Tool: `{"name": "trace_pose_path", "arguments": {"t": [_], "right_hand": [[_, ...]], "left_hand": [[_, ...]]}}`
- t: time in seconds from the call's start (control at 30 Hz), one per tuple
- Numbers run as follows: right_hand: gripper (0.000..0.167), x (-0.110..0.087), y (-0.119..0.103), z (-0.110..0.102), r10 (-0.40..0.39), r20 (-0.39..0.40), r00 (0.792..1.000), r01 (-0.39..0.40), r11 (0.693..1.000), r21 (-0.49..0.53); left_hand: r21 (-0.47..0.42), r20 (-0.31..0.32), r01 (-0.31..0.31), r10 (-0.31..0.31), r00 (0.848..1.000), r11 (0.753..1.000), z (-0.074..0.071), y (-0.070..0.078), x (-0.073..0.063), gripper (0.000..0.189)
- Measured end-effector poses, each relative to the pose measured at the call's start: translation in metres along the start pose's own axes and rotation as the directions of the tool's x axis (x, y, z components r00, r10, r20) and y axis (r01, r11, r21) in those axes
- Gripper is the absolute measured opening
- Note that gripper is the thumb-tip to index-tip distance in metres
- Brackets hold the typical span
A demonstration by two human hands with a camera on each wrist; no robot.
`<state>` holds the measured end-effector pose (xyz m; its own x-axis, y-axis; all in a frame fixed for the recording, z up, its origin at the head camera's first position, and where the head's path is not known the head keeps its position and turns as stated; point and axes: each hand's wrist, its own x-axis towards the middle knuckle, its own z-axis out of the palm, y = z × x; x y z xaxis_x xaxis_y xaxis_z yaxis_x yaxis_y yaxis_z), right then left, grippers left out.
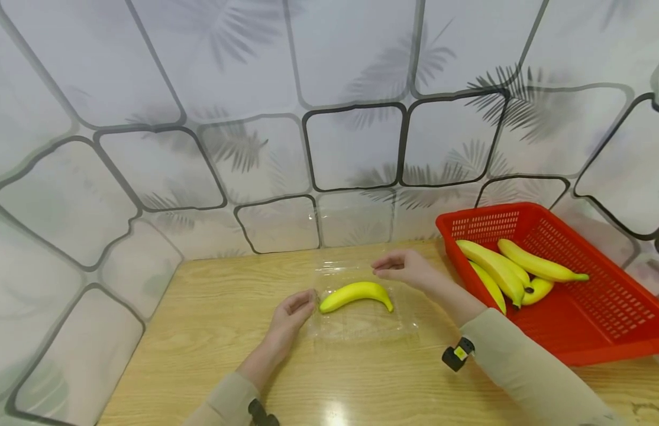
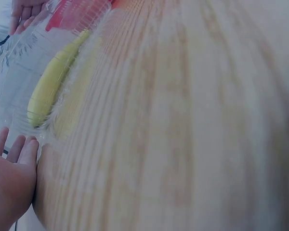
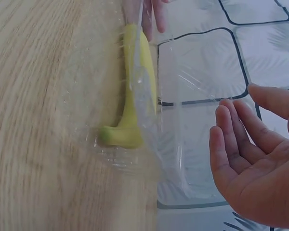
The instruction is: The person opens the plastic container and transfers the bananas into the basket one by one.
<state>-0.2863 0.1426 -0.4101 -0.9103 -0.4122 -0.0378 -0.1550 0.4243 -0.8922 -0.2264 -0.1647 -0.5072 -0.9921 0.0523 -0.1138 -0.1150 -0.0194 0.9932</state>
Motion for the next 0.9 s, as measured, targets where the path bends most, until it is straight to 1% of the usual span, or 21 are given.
{"name": "trace_pose_path", "arguments": {"t": [0.2,0.37,0.57,0.9], "right_hand": [[0.03,0.004,0.007,0.006,0.005,-0.015,1.0,-0.004,1.0,0.003],[0.029,0.007,0.013,0.01,-0.023,-0.012,1.0,0.023,1.0,-0.007],[0.03,0.006,0.016,0.016,0.01,-0.015,1.0,-0.01,0.999,-0.033],[0.029,0.007,0.023,0.023,-0.04,-0.01,0.999,0.039,0.998,-0.045]], "left_hand": [[0.002,0.001,0.009,-0.009,1.0,1.0,0.0,0.0,-0.001,0.045],[0.004,0.005,0.005,-0.005,1.0,1.0,0.0,0.001,-0.002,0.045],[-0.001,-0.003,0.008,-0.008,1.0,1.0,0.0,0.0,-0.001,0.045],[0.017,-0.008,0.007,-0.007,1.0,1.0,0.001,-0.001,-0.002,0.044]]}}
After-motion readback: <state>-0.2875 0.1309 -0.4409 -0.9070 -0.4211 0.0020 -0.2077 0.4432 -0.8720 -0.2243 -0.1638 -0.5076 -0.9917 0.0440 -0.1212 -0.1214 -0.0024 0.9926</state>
